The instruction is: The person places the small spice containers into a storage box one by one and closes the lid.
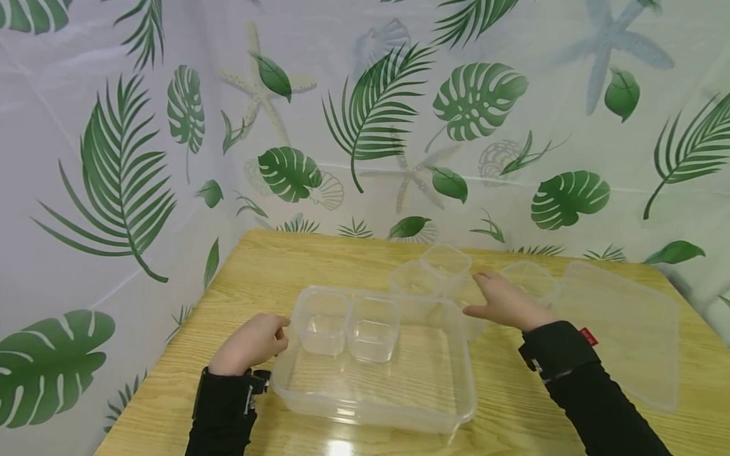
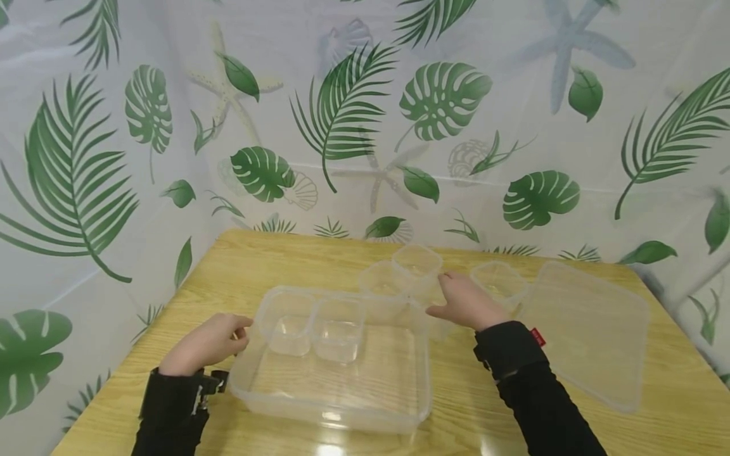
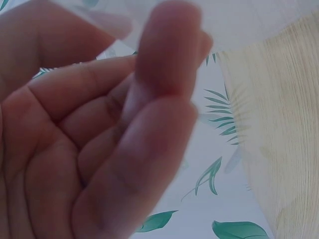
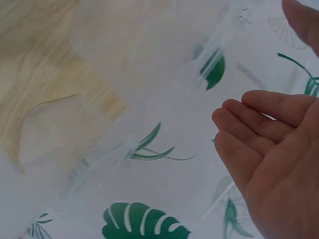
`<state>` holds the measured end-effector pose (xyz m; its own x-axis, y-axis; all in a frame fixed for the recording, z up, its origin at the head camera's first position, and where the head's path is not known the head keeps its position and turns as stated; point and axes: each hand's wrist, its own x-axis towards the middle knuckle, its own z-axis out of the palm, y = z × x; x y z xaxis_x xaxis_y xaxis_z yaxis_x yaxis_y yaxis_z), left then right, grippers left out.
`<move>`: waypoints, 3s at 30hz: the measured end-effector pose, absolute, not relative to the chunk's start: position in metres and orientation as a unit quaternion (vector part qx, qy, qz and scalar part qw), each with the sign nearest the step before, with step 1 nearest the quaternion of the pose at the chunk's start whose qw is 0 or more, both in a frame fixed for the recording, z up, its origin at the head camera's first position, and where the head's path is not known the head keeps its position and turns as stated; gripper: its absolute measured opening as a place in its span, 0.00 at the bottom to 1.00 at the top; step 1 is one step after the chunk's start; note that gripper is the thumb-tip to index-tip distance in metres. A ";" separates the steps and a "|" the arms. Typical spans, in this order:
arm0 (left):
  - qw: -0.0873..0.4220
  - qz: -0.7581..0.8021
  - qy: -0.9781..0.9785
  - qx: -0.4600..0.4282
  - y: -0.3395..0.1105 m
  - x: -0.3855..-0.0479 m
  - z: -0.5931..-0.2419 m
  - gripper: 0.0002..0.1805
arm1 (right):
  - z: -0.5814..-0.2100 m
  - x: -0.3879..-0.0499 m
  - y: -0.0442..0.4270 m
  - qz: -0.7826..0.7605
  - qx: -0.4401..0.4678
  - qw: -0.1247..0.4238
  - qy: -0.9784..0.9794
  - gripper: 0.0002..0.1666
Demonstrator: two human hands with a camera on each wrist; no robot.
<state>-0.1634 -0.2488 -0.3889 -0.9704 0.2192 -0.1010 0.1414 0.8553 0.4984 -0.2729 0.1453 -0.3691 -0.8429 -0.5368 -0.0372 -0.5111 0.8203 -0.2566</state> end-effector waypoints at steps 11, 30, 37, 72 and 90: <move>0.060 0.249 0.962 0.100 -0.248 -0.162 -0.389 0.11 | -0.383 -0.280 0.158 -0.114 -0.248 0.093 0.958 0.44; 0.052 0.248 0.961 0.107 -0.248 -0.161 -0.388 0.06 | -0.395 -0.284 0.156 -0.109 -0.242 0.081 0.961 0.53; 0.049 0.245 0.962 0.113 -0.247 -0.163 -0.389 0.08 | -0.400 -0.283 0.156 -0.104 -0.225 0.080 0.965 0.54; 0.046 0.240 0.963 0.111 -0.247 -0.164 -0.391 0.09 | -0.405 -0.275 0.163 -0.121 -0.223 0.036 0.967 0.50; 0.047 0.236 0.964 0.115 -0.247 -0.164 -0.390 0.09 | -0.389 -0.269 0.178 -0.152 -0.208 0.018 0.966 0.52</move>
